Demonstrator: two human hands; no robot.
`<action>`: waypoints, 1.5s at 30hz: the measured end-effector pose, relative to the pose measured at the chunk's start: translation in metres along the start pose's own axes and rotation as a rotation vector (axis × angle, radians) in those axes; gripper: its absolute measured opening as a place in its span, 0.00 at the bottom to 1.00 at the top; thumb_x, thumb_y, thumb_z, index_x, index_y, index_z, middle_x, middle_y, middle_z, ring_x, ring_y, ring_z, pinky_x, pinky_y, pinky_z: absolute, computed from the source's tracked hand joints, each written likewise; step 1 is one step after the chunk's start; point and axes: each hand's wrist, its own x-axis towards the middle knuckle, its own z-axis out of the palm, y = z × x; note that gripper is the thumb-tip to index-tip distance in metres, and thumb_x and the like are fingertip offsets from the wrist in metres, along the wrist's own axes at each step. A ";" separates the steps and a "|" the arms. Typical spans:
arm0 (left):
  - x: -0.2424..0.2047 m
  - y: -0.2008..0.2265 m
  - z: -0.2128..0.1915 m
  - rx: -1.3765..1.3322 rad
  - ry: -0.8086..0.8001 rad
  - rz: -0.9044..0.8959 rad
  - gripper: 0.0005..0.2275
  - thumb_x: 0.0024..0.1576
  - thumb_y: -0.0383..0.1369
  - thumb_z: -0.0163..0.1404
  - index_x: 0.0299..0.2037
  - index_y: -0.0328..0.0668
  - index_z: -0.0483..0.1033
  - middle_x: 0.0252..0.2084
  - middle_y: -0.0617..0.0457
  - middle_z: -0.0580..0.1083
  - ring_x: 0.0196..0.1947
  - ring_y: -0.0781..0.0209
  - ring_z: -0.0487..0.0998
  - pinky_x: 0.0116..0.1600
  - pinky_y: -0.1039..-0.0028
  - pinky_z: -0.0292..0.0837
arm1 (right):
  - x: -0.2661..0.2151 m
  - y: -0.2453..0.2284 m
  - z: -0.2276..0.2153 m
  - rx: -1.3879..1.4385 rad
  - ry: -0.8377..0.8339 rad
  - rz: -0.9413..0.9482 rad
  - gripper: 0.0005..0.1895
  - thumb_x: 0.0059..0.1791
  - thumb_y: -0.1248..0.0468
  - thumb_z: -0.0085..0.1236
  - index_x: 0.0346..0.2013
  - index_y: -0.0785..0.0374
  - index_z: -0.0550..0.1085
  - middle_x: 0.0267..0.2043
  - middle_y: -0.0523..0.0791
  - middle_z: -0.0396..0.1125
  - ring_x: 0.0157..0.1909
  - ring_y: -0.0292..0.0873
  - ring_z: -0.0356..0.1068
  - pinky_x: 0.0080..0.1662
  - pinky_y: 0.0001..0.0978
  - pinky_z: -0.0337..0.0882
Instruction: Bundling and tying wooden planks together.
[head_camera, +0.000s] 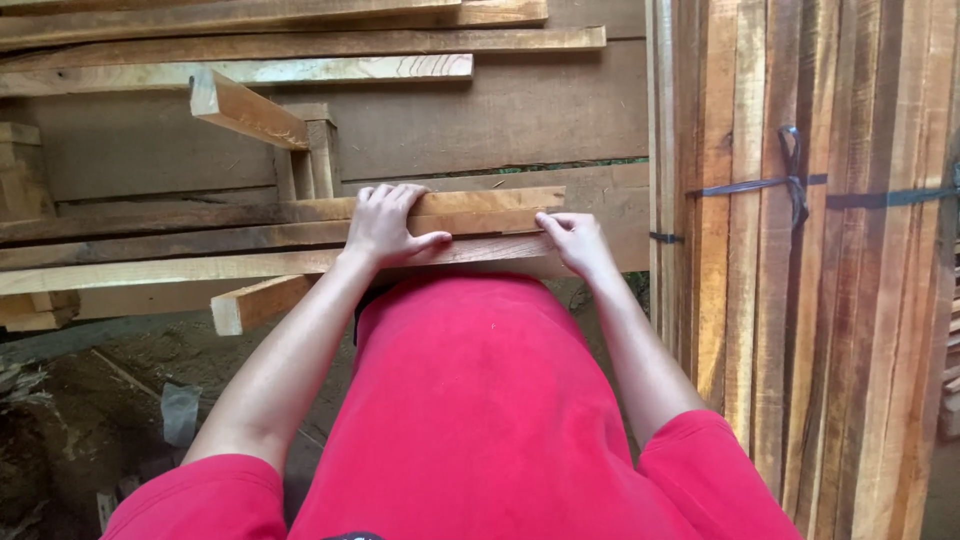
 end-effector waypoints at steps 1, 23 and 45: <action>-0.001 0.000 -0.001 0.000 -0.002 -0.005 0.35 0.45 0.68 0.54 0.59 0.61 0.72 0.56 0.65 0.76 0.55 0.60 0.76 0.60 0.61 0.63 | 0.001 0.002 0.000 -0.001 -0.005 0.000 0.13 0.53 0.44 0.57 0.40 0.42 0.84 0.41 0.39 0.78 0.52 0.46 0.75 0.53 0.40 0.71; 0.042 -0.005 -0.030 -0.229 -0.529 -0.277 0.35 0.44 0.66 0.55 0.62 0.68 0.75 0.61 0.63 0.75 0.63 0.56 0.73 0.64 0.59 0.63 | 0.006 -0.054 0.011 -0.199 -0.161 -0.147 0.15 0.54 0.49 0.53 0.41 0.50 0.84 0.42 0.46 0.78 0.52 0.56 0.74 0.52 0.46 0.72; 0.055 -0.003 -0.049 -0.325 -0.706 -0.354 0.33 0.45 0.52 0.61 0.64 0.66 0.72 0.62 0.53 0.76 0.64 0.47 0.74 0.64 0.57 0.68 | 0.044 -0.023 0.006 -0.122 -0.491 -0.086 0.17 0.56 0.50 0.46 0.46 0.51 0.81 0.50 0.49 0.75 0.59 0.55 0.71 0.58 0.49 0.68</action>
